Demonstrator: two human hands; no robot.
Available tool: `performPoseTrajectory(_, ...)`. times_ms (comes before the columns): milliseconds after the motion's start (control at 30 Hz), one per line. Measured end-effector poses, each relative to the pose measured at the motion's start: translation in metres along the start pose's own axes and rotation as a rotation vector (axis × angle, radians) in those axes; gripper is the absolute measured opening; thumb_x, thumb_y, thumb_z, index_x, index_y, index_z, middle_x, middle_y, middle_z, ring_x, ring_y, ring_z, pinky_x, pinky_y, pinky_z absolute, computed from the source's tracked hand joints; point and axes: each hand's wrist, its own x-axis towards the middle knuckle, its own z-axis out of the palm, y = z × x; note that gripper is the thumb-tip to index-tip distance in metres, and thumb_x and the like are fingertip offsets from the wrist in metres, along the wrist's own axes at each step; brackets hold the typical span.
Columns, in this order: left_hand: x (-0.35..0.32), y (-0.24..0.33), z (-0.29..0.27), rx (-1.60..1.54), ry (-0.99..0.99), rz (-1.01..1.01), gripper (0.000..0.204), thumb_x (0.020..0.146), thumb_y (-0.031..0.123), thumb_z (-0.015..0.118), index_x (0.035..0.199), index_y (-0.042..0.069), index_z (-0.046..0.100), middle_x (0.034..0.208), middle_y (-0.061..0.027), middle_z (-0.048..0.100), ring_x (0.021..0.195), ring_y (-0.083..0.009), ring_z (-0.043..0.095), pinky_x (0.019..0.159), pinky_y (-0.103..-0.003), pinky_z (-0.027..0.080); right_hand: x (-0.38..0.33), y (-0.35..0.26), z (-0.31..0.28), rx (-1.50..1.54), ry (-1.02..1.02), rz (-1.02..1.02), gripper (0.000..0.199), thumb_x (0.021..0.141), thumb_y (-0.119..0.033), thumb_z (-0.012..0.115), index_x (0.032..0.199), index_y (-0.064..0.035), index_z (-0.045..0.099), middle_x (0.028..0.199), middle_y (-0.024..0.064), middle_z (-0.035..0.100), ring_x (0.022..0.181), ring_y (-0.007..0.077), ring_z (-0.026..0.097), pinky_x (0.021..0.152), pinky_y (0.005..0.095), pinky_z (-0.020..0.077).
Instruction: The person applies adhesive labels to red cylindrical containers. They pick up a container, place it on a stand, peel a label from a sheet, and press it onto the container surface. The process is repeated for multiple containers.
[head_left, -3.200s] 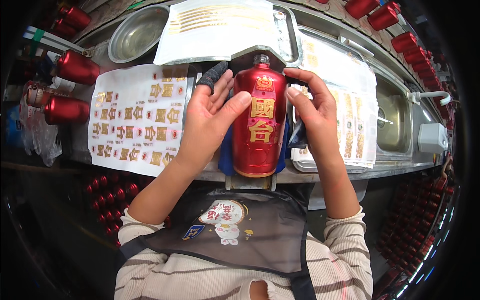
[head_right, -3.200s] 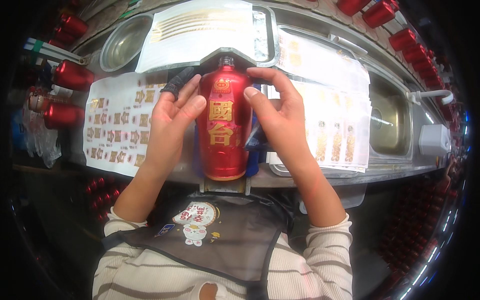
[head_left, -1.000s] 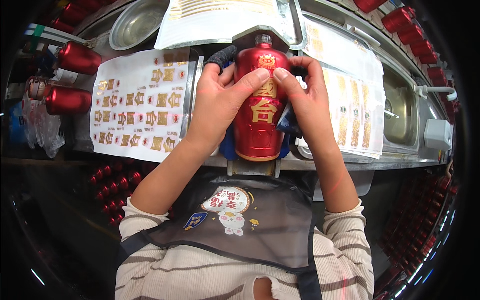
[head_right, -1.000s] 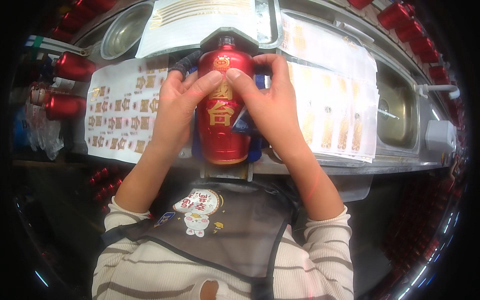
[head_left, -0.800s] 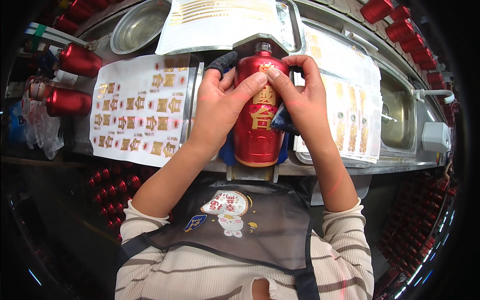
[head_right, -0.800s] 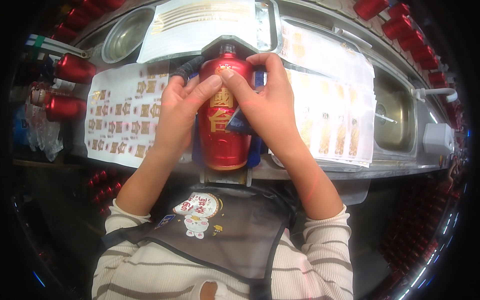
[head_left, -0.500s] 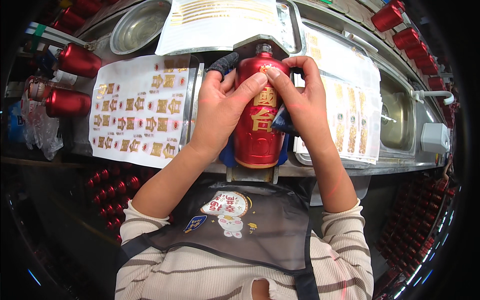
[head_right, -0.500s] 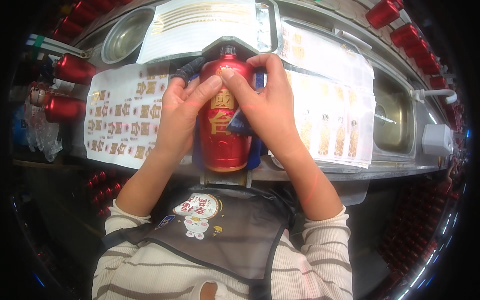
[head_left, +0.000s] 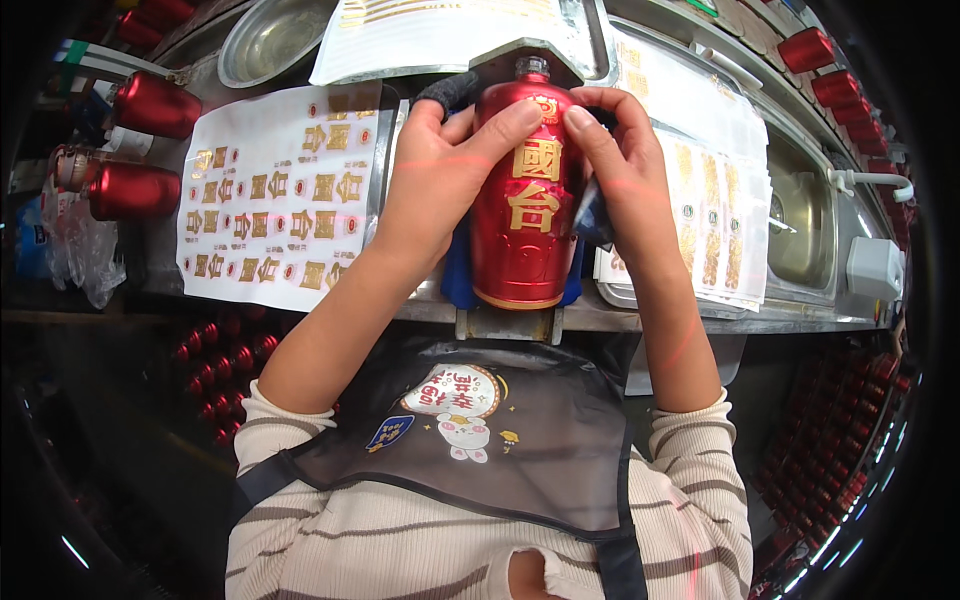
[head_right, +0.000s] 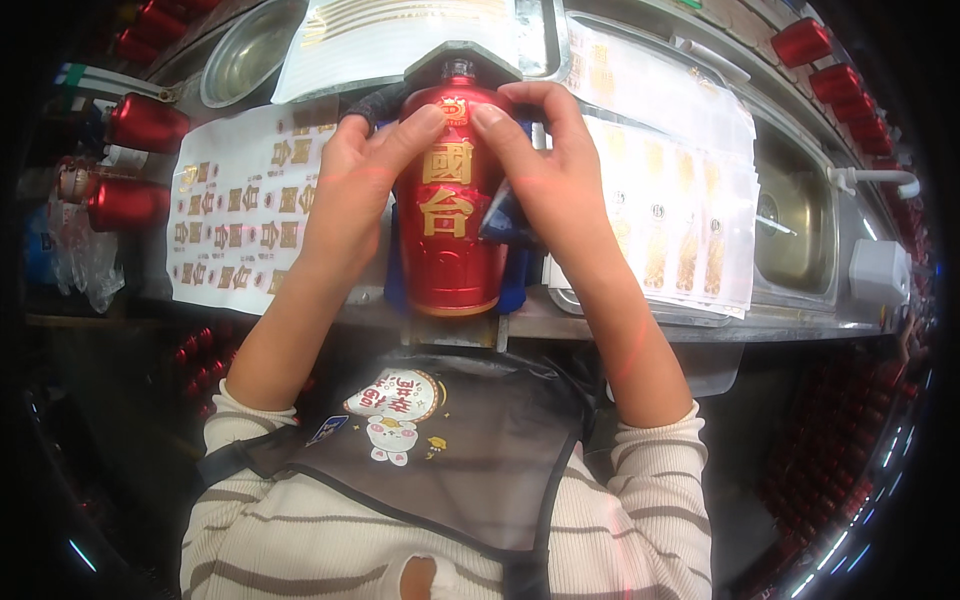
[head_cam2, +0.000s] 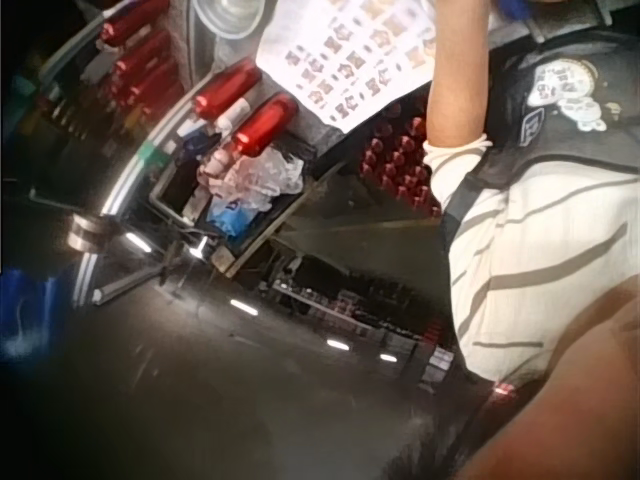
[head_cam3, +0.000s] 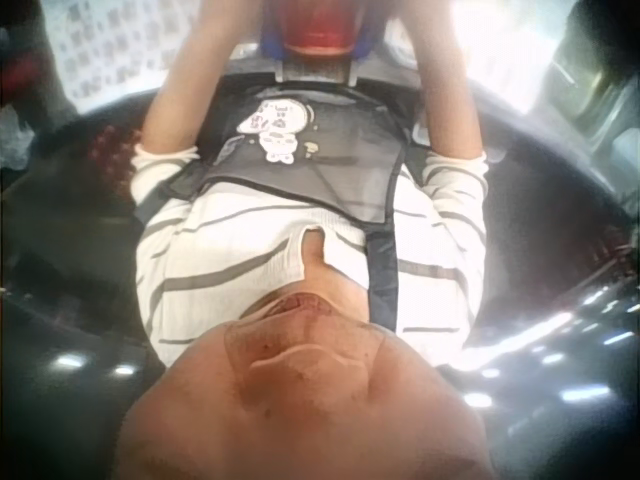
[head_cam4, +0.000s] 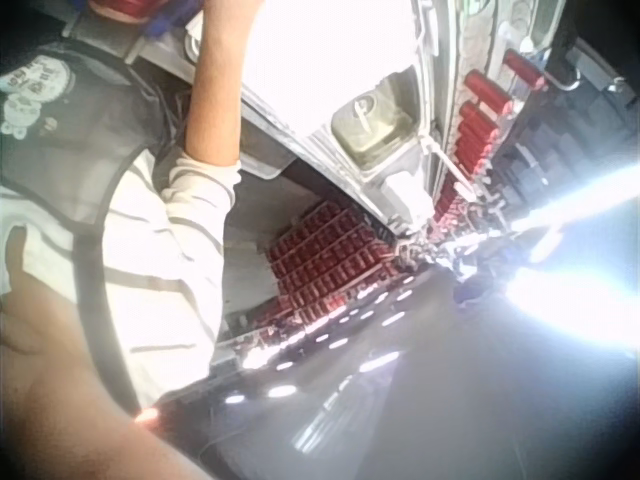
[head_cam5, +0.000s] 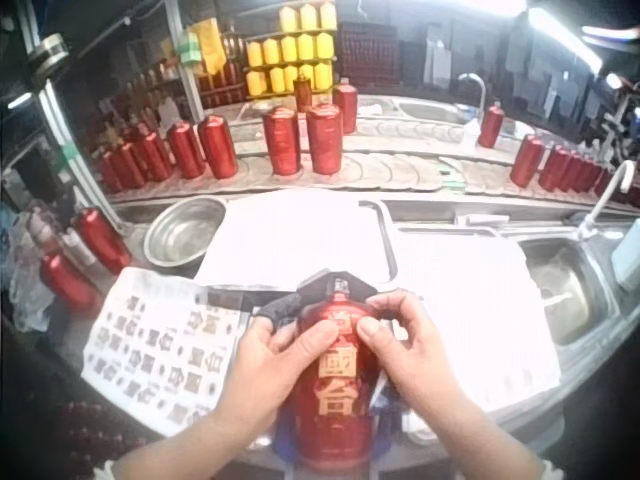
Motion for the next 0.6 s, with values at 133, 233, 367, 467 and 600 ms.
performPoseTrajectory(133,-0.025,-0.013,-0.016,-0.027,-0.053,-0.008,0.046,0.084,0.019,0.081,0.097,0.0,0.04,0.12,-0.0226,0.063,0.107,-0.0188,0.064,0.089,-0.031,0.055,-0.037,0.006,-0.008,0.074,-0.037,0.087,0.049,0.091,-0.024,0.071,0.128,0.0007,0.05,0.12,0.0133,0.057,0.096,0.0135,0.063,0.077,0.0237,0.0527)
performPoseTrajectory(233,-0.038,-0.027,-0.032,0.057,-0.122,-0.013,0.048,0.083,0.018,0.082,0.099,-0.001,0.041,0.131,-0.0268,0.056,0.118,-0.0215,0.058,0.098,-0.034,0.051,-0.057,0.011,-0.003,0.123,-0.051,0.071,0.061,0.09,-0.02,0.072,0.137,0.0019,0.042,0.128,0.0168,0.052,0.094,0.0141,0.066,0.074,0.022,0.0546)
performPoseTrajectory(367,-0.041,-0.028,-0.03,0.079,-0.147,0.009,0.05,0.081,0.019,0.084,0.102,-0.001,0.042,0.133,-0.0279,0.054,0.122,-0.0224,0.055,0.104,-0.036,0.047,-0.055,0.012,-0.006,0.124,-0.084,0.066,0.064,0.089,-0.02,0.072,0.139,0.0018,0.039,0.132,0.0182,0.049,0.093,0.0162,0.068,0.073,0.0224,0.0558)
performPoseTrajectory(467,-0.039,-0.028,-0.03,0.084,-0.142,0.002,0.05,0.08,0.019,0.084,0.1,-0.001,0.042,0.133,-0.0277,0.054,0.122,-0.0222,0.056,0.103,-0.036,0.047,-0.055,0.011,-0.005,0.136,-0.085,0.059,0.064,0.089,-0.02,0.073,0.139,0.0017,0.039,0.131,0.0184,0.05,0.093,0.0163,0.068,0.072,0.0225,0.056)
performPoseTrajectory(600,-0.039,-0.03,-0.033,0.067,-0.139,-0.003,0.049,0.08,0.019,0.084,0.096,0.001,0.041,0.132,-0.0276,0.055,0.121,-0.0223,0.056,0.103,-0.036,0.047,-0.054,0.01,-0.005,0.105,-0.084,0.06,0.065,0.089,-0.022,0.073,0.139,0.0016,0.039,0.13,0.0189,0.05,0.092,0.0158,0.068,0.07,0.022,0.0559)
